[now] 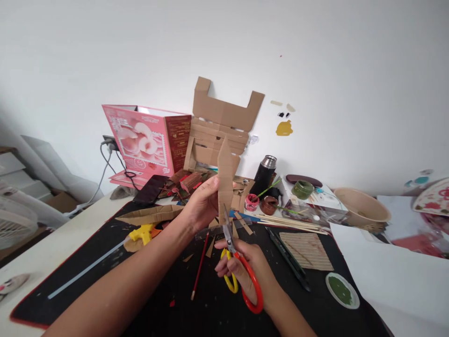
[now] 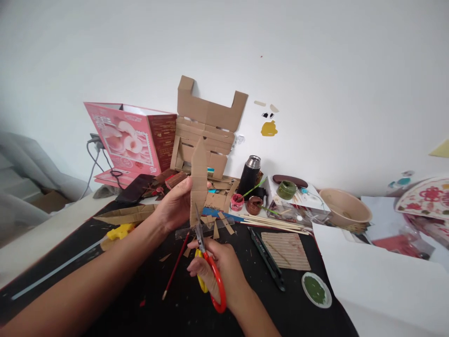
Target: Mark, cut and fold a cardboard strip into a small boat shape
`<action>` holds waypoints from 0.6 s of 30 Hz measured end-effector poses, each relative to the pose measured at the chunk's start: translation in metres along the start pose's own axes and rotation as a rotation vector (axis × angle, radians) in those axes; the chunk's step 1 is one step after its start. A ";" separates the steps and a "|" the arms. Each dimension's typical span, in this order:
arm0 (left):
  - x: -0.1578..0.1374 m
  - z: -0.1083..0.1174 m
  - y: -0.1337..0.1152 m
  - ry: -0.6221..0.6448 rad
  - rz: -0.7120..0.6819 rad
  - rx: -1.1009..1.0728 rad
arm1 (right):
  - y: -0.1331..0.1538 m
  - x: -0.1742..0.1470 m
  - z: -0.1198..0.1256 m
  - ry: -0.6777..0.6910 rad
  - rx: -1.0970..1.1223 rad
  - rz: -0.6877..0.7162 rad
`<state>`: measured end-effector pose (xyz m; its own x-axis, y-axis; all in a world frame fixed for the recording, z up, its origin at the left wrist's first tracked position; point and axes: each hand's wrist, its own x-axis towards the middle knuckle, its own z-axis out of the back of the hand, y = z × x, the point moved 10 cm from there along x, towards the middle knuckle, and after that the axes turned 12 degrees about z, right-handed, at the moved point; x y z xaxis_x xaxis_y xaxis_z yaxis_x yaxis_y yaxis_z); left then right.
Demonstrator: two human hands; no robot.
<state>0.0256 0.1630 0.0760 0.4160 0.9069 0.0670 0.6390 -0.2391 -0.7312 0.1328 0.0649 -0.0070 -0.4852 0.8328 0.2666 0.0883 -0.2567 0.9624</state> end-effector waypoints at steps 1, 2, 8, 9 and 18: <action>0.000 0.001 0.000 -0.001 0.000 0.003 | -0.001 0.000 0.000 0.001 -0.007 -0.006; 0.000 0.001 0.001 -0.002 0.003 0.007 | -0.002 -0.001 0.000 0.001 -0.015 -0.012; 0.000 0.006 0.006 -0.016 0.072 0.061 | 0.001 0.000 0.001 -0.033 -0.041 -0.057; 0.000 0.007 0.007 -0.021 0.075 0.064 | 0.003 0.000 0.001 -0.033 -0.052 -0.058; 0.003 0.018 0.010 -0.073 0.076 0.017 | 0.011 0.002 0.004 -0.030 -0.205 -0.030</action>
<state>0.0213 0.1694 0.0563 0.4141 0.9094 -0.0384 0.5962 -0.3029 -0.7435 0.1363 0.0660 0.0045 -0.4583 0.8551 0.2427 -0.1059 -0.3236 0.9403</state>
